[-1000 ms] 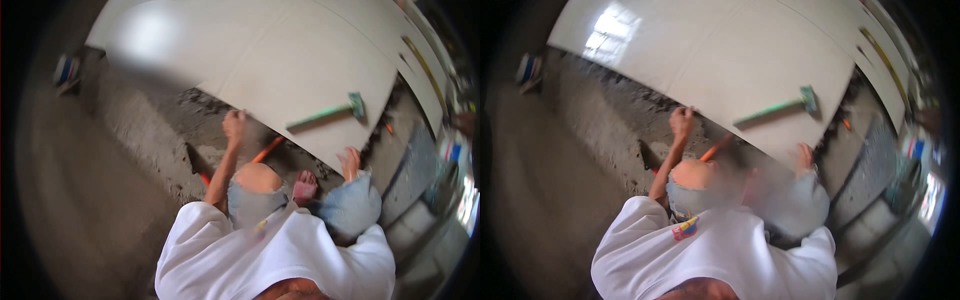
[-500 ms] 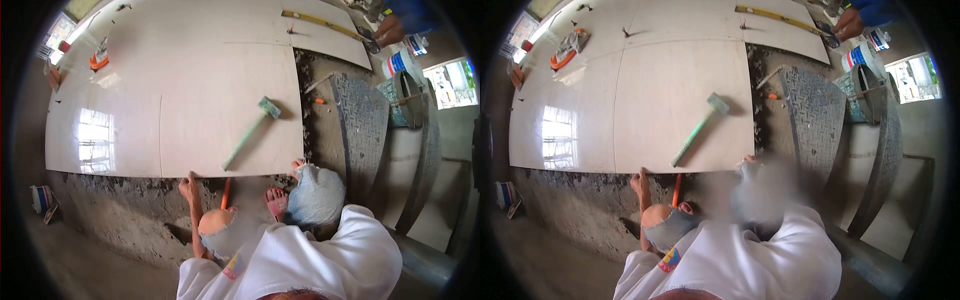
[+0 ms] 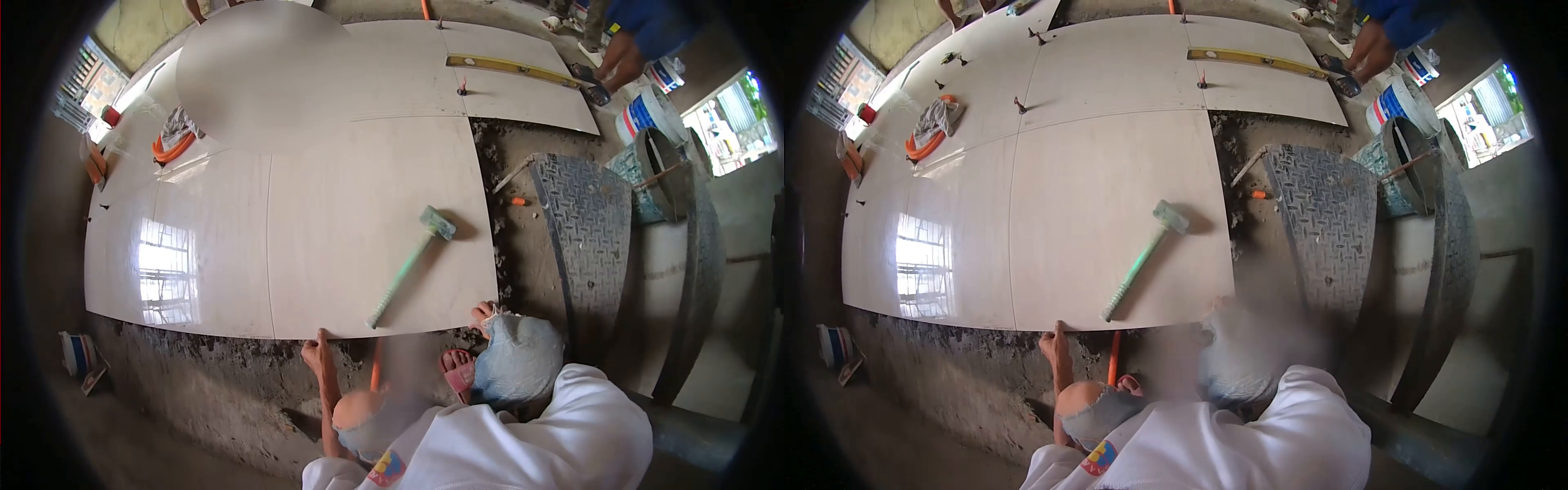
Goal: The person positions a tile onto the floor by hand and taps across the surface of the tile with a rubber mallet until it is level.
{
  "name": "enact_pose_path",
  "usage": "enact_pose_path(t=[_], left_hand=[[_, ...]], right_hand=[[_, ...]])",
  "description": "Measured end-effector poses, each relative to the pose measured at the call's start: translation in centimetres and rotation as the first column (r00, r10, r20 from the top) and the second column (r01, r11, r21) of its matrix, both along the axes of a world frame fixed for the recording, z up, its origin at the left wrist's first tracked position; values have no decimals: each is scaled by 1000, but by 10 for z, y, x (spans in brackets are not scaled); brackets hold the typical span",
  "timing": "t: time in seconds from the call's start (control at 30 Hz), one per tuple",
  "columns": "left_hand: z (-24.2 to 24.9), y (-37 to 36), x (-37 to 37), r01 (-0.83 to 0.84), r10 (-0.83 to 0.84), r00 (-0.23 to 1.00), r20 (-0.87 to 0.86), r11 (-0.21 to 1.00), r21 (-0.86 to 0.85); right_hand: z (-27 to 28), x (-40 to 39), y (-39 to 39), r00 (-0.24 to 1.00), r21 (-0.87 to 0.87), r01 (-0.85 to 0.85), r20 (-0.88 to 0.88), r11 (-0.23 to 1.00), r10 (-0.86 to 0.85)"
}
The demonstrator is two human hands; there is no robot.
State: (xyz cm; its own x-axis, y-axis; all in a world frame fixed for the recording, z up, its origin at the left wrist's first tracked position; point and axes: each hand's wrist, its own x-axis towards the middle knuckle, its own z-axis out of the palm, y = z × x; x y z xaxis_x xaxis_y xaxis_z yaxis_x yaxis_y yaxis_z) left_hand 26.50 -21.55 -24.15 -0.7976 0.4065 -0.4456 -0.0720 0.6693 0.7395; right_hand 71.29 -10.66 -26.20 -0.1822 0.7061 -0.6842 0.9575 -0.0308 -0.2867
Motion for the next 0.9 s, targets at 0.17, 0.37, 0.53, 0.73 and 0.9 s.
enact_pose_path(t=[0.17,0.37,0.53,0.73,0.9], left_hand=[[31,17,-13,198,-246,956,-157,941,-273],[96,105,-17,537,-675,676,-297,726,-429],[72,168,-37,507,-731,608,-309,657,-559],[48,203,-61,429,-669,693,-270,683,-590],[44,208,-59,363,-589,751,-299,747,-557]], right_hand=[[57,-1,50,931,313,246,-338,917,-135],[235,-35,187,967,896,163,-227,414,111],[236,25,276,993,884,-70,105,462,-50],[215,15,294,964,739,-36,204,672,-172],[218,17,297,963,736,-47,214,676,-165]])
